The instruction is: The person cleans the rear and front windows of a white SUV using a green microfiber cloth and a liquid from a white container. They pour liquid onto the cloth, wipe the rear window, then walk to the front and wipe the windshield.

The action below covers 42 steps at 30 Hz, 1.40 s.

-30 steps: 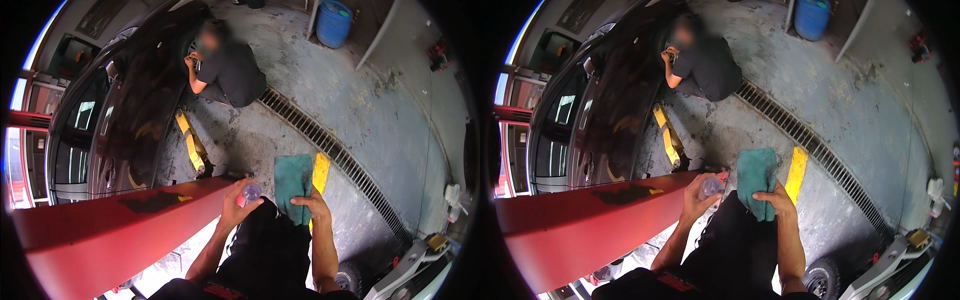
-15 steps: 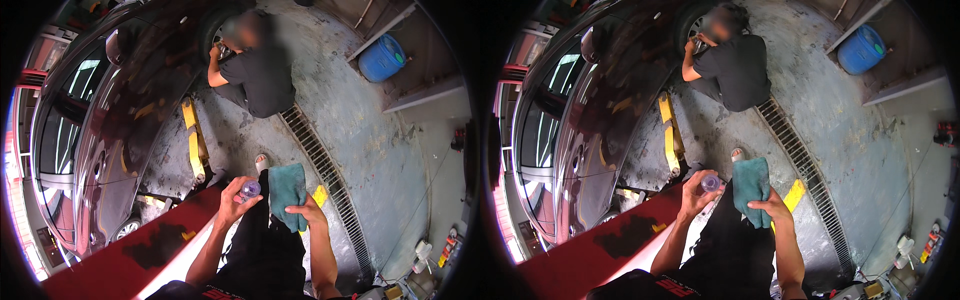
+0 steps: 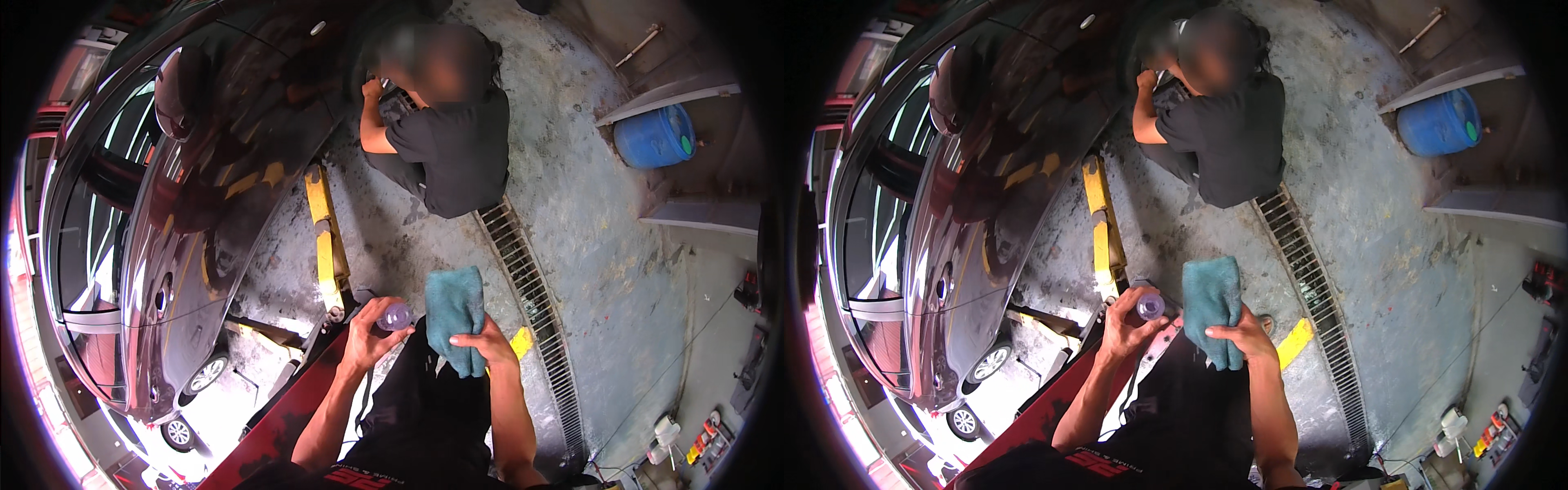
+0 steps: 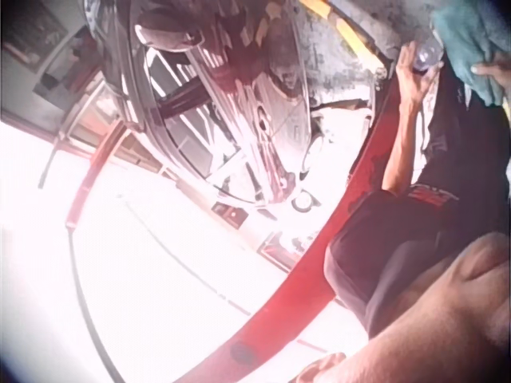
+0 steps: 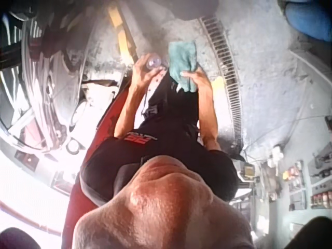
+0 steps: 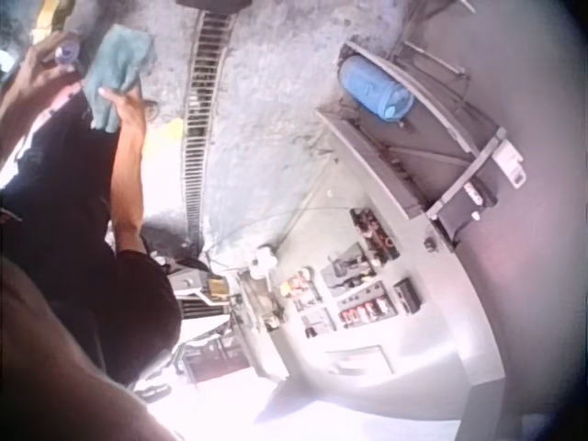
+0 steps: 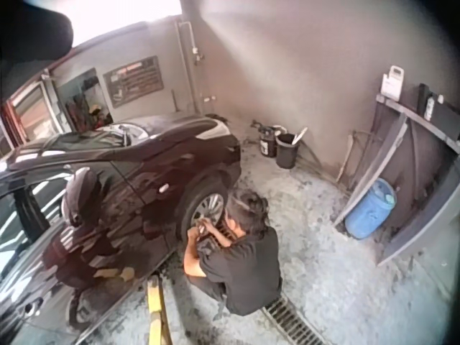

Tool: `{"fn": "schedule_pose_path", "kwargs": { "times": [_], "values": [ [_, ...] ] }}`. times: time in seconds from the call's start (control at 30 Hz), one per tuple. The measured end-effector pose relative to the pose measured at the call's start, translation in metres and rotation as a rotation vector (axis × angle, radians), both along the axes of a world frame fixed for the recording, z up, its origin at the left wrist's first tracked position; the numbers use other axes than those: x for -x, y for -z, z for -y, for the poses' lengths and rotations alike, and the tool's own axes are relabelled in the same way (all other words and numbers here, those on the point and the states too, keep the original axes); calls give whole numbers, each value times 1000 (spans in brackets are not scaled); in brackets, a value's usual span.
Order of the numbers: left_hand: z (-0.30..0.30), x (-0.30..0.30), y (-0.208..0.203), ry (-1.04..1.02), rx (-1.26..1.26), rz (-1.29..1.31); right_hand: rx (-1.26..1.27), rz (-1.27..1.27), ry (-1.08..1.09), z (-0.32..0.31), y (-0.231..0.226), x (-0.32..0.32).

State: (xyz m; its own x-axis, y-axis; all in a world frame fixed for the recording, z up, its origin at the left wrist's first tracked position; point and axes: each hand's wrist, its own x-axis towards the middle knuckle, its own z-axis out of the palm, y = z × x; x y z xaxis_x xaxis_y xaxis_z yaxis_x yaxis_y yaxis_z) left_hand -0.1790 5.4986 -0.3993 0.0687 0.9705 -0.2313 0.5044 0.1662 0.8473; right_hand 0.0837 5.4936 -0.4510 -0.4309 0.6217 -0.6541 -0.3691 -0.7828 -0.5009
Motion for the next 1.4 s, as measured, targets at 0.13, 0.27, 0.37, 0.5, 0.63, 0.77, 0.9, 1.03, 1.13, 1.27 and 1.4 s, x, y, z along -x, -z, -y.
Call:
{"fn": "schedule_pose_path", "kwargs": {
  "times": [0.13,0.27,0.37,0.5,0.63,0.77,0.9,1.03,1.13,1.27,1.4],
  "values": [
    [-13,-1,-5,-2,17,14,-16,-32,-15,-13,4,4],
    [-22,0,-8,23,32,-19,-3,-53,-26,-21,8,7],
    [-23,1,-8,12,52,-19,42,-77,-14,-26,12,10],
    [-24,3,-4,-3,74,-7,77,-29,2,-28,17,12],
    [-24,4,0,-11,93,-2,29,-29,-9,-29,20,12],
    [-24,5,2,3,91,-10,53,-15,-8,-27,20,12],
    [-23,5,3,1,99,3,95,-21,9,-28,22,12],
    [-23,6,3,4,101,6,83,-27,1,-29,23,12],
    [-25,6,3,13,78,7,76,-20,-9,-28,24,12],
    [-27,7,1,9,109,14,71,-20,-3,-28,23,13],
    [-29,7,0,30,83,0,87,32,-6,-27,22,15]
  ]
}}
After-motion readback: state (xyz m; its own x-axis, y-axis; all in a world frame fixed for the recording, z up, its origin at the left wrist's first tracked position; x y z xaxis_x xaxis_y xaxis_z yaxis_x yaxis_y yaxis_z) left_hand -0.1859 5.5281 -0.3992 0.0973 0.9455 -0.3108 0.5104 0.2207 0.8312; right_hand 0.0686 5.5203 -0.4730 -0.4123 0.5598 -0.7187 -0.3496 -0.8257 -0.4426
